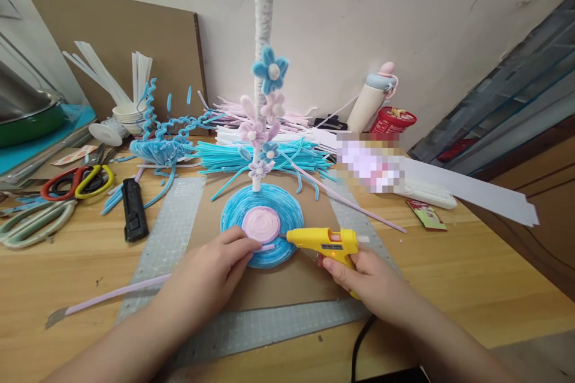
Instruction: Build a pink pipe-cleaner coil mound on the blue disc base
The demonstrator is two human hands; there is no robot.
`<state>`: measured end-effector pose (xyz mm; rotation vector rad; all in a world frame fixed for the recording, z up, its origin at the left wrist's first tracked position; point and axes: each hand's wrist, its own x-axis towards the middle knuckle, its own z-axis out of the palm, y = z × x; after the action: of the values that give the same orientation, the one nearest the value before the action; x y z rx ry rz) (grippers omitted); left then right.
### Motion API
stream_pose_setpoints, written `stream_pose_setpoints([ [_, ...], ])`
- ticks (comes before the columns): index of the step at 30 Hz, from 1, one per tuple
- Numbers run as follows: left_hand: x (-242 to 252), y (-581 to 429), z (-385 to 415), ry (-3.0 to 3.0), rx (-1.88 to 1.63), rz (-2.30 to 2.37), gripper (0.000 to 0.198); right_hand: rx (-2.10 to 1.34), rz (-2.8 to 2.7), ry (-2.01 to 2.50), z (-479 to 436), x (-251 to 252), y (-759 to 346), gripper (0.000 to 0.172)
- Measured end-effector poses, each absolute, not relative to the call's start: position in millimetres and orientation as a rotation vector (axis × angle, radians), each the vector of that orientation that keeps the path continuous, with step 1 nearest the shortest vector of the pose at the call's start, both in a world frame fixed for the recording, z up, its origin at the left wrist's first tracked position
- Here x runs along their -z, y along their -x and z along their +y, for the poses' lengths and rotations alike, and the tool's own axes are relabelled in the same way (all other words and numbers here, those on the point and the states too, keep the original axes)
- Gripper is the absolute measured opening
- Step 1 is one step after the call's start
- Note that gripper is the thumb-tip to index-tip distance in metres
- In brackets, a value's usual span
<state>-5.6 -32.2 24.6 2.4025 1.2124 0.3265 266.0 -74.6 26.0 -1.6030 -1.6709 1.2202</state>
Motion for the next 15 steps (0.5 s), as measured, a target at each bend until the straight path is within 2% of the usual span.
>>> stream_pose_setpoints([
  [6, -21.2, -4.1, -36.8, -2.442, -0.421, 1.250, 0.031, -1.213, -1.779, 1.577, -74.2, -33.9, -263.7, 0.038],
  [15, -6.0, -22.4, -51.4, -2.879, -0.385, 1.319, 0.041, -1.250, -1.697, 1.619, -72.9, -35.2, -263.2, 0.040],
])
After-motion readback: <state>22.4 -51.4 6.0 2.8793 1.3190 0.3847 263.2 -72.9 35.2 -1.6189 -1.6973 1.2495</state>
